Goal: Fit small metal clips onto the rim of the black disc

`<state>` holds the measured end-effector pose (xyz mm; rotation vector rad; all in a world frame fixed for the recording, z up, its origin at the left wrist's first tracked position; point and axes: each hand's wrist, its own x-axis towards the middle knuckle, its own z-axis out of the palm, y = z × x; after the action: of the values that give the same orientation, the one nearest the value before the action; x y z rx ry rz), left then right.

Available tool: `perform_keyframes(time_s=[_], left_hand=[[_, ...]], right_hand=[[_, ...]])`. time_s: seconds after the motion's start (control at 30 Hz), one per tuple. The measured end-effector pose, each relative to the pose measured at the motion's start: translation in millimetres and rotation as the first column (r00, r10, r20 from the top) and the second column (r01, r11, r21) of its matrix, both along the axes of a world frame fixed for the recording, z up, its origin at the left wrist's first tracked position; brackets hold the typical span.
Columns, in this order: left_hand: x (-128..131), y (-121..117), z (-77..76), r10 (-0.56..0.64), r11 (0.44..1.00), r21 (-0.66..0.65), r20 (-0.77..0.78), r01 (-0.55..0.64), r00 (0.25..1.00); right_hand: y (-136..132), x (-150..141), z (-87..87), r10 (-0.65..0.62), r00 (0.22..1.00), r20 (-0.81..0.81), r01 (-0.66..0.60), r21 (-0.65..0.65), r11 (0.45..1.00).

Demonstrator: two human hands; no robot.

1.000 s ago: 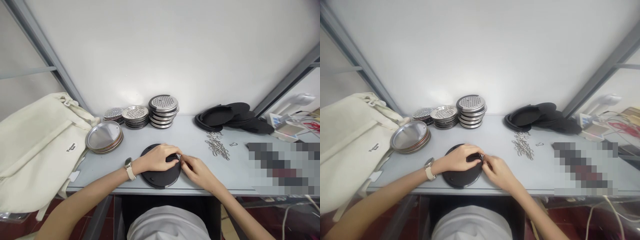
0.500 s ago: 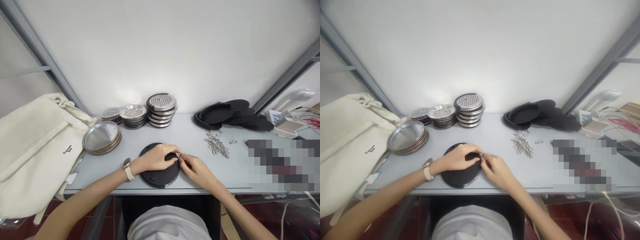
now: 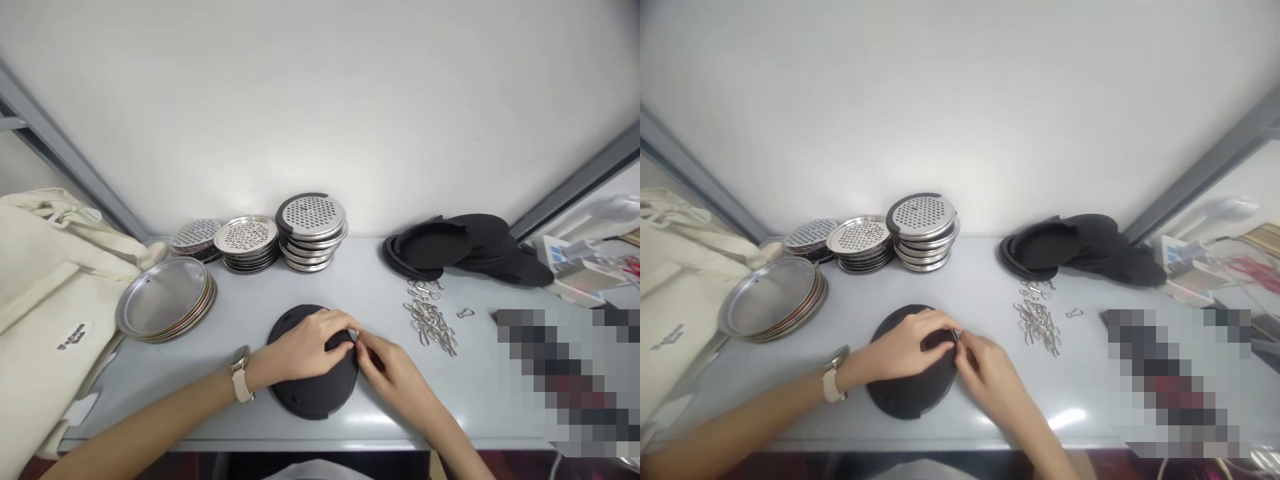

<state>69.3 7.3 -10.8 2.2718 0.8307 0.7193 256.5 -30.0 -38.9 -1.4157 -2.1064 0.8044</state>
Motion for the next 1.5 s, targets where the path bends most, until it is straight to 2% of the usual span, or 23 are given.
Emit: perform_keyframes(time_s=[0.33, 0.53, 0.77, 0.93, 1.17, 1.5], left_hand=[[-0.7, 7.2, 8.3, -0.016, 0.981, -0.192, -0.018, 0.012, 1.000], [-0.7, 8.1, 8.6, -0.015, 0.979, -0.202, -0.016, 0.011, 1.000], [-2.7, 6.2, 8.0, -0.059, 0.994, -0.098, -0.044, 0.054, 0.997], [-4.4, 5.1, 7.3, -0.075, 0.996, -0.053, -0.061, 0.072, 0.995], [-6.4, 0.9, 4.9, -0.079, 0.996, 0.024, -0.084, 0.081, 0.993], [-9.6, -2.2, 3.8, -0.130, 0.986, 0.093, -0.113, 0.140, 0.985]], right_hand=[[0.1, 1.8, -8.9, 0.050, 0.997, -0.051, -0.051, -0.015, 0.999], [0.4, 1.6, -13.7, 0.066, 0.996, -0.053, -0.062, 0.072, 0.995], [0.9, 1.2, -18.1, 0.055, 0.997, -0.063, -0.048, 0.110, 0.993], [-2.3, -0.7, -12.9, 0.005, 0.998, -0.059, -0.001, 0.073, 0.997], [-5.6, 0.3, -4.0, 0.031, 0.999, -0.009, -0.030, 0.050, 0.998], [-9.1, -1.9, -4.0, 0.012, 0.999, 0.043, -0.017, 0.127, 0.992]])
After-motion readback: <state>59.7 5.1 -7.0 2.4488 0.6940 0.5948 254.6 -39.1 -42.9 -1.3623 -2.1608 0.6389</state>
